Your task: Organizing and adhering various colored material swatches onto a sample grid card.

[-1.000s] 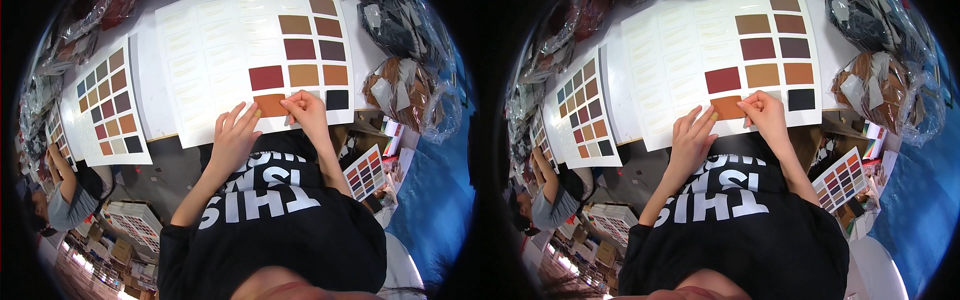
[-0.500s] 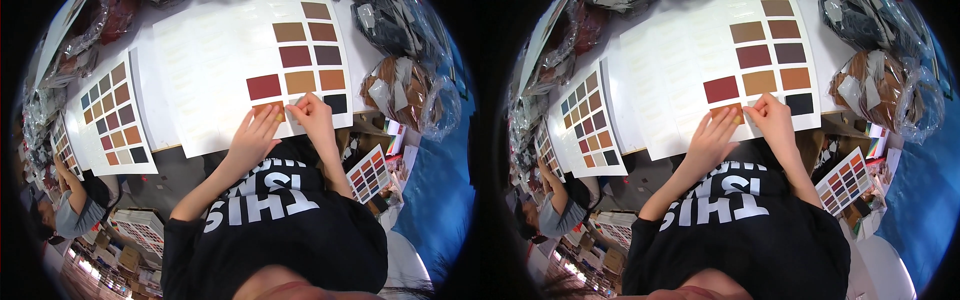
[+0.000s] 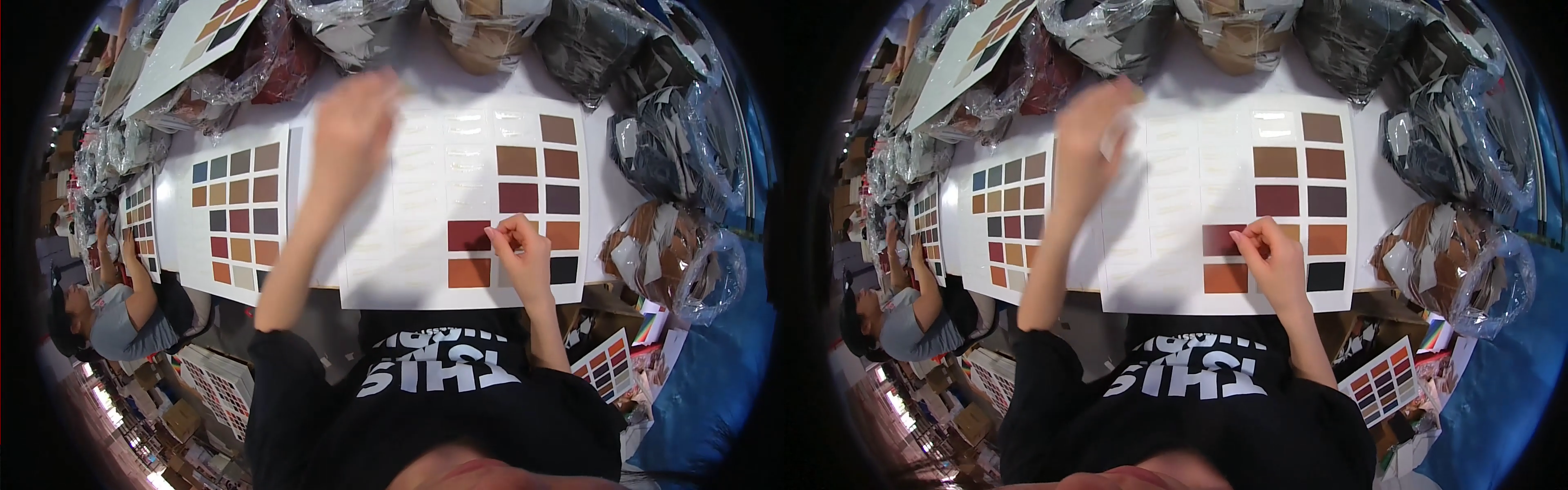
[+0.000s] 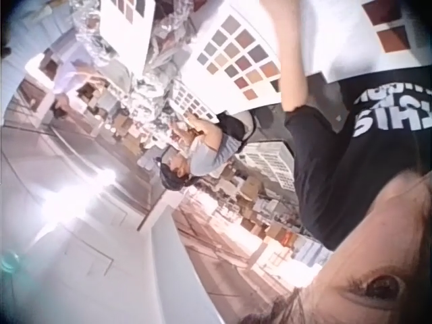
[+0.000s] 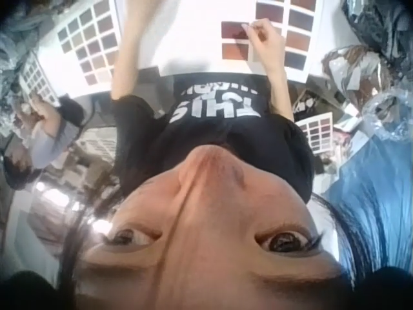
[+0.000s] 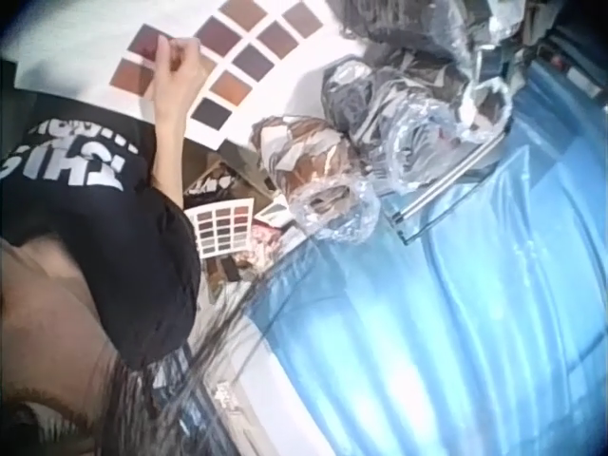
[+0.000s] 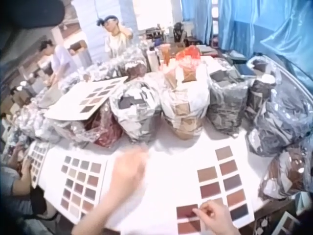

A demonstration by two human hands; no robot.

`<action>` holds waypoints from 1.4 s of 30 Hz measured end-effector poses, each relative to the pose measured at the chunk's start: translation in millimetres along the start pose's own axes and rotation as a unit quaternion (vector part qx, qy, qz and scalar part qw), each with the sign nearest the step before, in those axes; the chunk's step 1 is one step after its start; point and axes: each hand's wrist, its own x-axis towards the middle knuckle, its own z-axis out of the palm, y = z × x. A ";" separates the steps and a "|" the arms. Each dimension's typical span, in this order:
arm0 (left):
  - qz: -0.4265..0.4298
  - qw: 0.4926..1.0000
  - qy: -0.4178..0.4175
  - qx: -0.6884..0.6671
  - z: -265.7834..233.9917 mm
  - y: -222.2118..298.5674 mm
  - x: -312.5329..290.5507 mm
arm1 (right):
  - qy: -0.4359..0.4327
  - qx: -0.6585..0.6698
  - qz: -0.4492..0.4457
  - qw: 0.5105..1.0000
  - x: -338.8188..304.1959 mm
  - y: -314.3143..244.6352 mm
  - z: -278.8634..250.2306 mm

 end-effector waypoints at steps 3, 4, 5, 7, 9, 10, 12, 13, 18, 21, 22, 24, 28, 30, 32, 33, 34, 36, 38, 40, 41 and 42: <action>0.021 0.998 0.021 0.050 -19.1 -55.5 79.3 | -0.026 -0.001 -0.023 0.999 20.1 -13.9 0.0; 0.028 0.999 0.023 0.033 -19.9 -66.1 104.7 | -0.040 0.000 -0.034 0.999 26.2 -16.8 0.3; 0.066 0.985 0.053 -0.153 -13.0 -88.0 120.0 | -0.035 -0.005 -0.056 0.998 33.2 -18.0 1.9; 0.103 0.932 0.081 -0.338 2.7 -109.5 144.5 | -0.024 -0.009 -0.078 0.997 47.8 -23.7 2.5; -0.165 0.938 -0.215 0.214 16.7 -115.7 164.8 | -0.016 -0.013 -0.084 0.996 60.7 -31.6 -2.4; -0.191 0.926 -0.223 0.237 27.8 -124.1 170.7 | -0.004 -0.010 -0.092 0.996 68.0 -36.5 -7.3; -0.188 0.925 -0.211 0.253 47.7 -159.4 168.3 | 0.022 -0.007 -0.135 0.991 88.4 -45.7 -16.8; -0.174 0.932 -0.196 0.250 48.4 -159.0 169.0 | 0.054 -0.036 -0.162 0.985 102.0 -51.9 -24.1; -0.206 0.949 -0.160 0.180 34.9 -117.9 167.3 | 0.219 -0.193 -0.417 0.861 215.6 -105.9 -60.9; -0.076 0.990 -0.066 0.100 75.4 -159.8 172.9 | 0.276 -0.263 -0.391 0.838 279.8 -141.3 -87.9; -0.087 0.985 -0.072 0.130 54.0 -173.7 158.4 | 0.211 -0.302 -0.382 0.848 312.7 -142.0 -66.7; -0.049 0.978 -0.085 0.182 44.4 -158.6 162.2 | 0.113 -0.349 -0.351 0.862 337.5 -149.6 -68.0; -0.141 0.981 -0.004 0.134 20.6 -107.7 148.2 | 0.107 -0.316 -0.312 0.890 411.4 -125.3 -29.3; -0.127 0.989 0.067 0.041 7.7 -85.9 127.4 | 0.055 -0.239 -0.328 0.912 437.5 -106.4 -20.5; -0.210 0.954 0.137 -0.164 -9.0 -69.2 95.1 | 0.077 -0.211 -0.325 0.919 438.8 -112.6 -18.7; -0.229 0.935 0.152 -0.226 -14.4 -51.3 81.8 | 0.017 -0.139 -0.248 0.959 445.7 -114.9 -26.2; -0.249 0.910 0.165 -0.288 -17.1 -32.9 67.5 | -0.042 -0.067 -0.164 0.983 448.3 -112.1 -32.4; -0.300 0.896 0.091 -0.315 -24.8 -16.8 30.2 | -0.007 -0.044 -0.189 0.981 441.0 -103.9 -31.9; -0.355 0.876 0.003 -0.326 -21.5 -3.5 -6.7 | 0.030 -0.028 -0.210 0.977 423.2 -103.3 -32.8; -0.428 0.800 -0.001 -0.420 -17.8 12.9 -37.9 | 0.306 -0.337 -0.438 0.775 378.2 -131.4 -32.9; -0.439 0.790 -0.008 -0.428 -16.8 19.0 -50.9 | 0.288 -0.359 -0.387 0.799 348.1 -149.2 -39.5; -0.451 0.777 -0.016 -0.439 -13.9 25.4 -65.0 | 0.267 -0.383 -0.335 0.818 316.8 -163.7 -49.3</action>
